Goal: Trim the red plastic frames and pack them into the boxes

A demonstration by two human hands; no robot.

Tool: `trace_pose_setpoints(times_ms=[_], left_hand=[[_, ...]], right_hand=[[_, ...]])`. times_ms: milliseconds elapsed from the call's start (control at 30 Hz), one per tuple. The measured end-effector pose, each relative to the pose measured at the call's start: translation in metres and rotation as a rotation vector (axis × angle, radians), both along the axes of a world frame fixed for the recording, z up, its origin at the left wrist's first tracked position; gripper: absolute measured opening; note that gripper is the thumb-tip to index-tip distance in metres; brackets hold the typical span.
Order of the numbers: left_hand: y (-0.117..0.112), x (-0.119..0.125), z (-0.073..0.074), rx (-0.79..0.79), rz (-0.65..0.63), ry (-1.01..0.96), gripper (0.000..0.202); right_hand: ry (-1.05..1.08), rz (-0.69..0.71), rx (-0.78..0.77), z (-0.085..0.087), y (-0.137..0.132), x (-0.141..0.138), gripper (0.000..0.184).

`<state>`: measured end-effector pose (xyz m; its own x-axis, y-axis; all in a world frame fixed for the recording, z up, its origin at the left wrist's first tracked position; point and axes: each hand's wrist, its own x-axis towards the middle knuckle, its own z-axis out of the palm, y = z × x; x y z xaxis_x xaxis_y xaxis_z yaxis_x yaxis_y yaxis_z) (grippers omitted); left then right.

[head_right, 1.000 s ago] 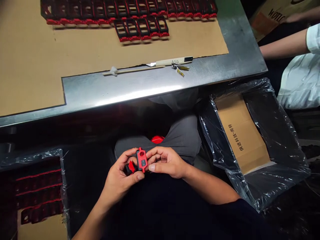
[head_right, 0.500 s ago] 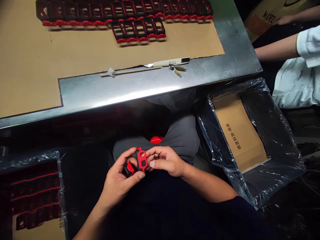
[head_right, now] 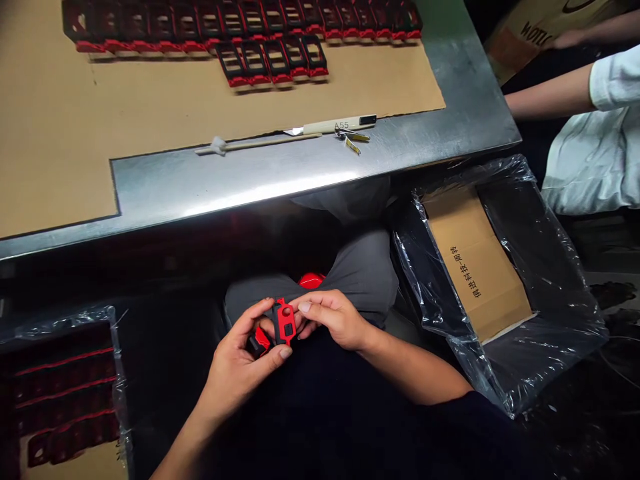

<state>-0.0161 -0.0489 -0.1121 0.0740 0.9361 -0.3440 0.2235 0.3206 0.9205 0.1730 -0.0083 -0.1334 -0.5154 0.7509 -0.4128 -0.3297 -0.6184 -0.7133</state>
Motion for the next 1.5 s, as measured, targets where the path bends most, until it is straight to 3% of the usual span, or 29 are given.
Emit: trace_pose_setpoints(times_ms=[233,467,667,867,1033,1267,1500], left_hand=[[-0.002,-0.004,-0.005,0.151,-0.090,0.161,0.059],[0.004,-0.003,-0.003,-0.002,-0.044,0.078,0.055],[0.004,0.000,0.000,-0.091,-0.051,-0.077,0.034],[0.003,0.002,0.000,-0.127,0.005,-0.119,0.034],[0.003,-0.003,-0.009,-0.176,0.113,-0.111,0.028],[0.005,-0.002,-0.010,-0.288,0.164,-0.435,0.030],[0.010,-0.001,0.005,-0.209,0.014,-0.239,0.068]], right_hand=[[-0.099,0.016,0.036,0.003,0.004,-0.001,0.034],[-0.190,-0.098,0.105,0.013,0.001,0.001,0.025],[-0.175,-0.055,-0.023,0.013,0.005,0.002,0.032],[-0.138,-0.073,-0.036,0.011,0.004,0.002,0.032],[-0.281,-0.104,0.250,0.011,-0.002,0.004,0.022],[-0.431,-0.174,0.830,0.011,-0.004,0.004,0.008],[-0.485,-0.118,0.994,0.010,-0.003,0.004,0.012]])
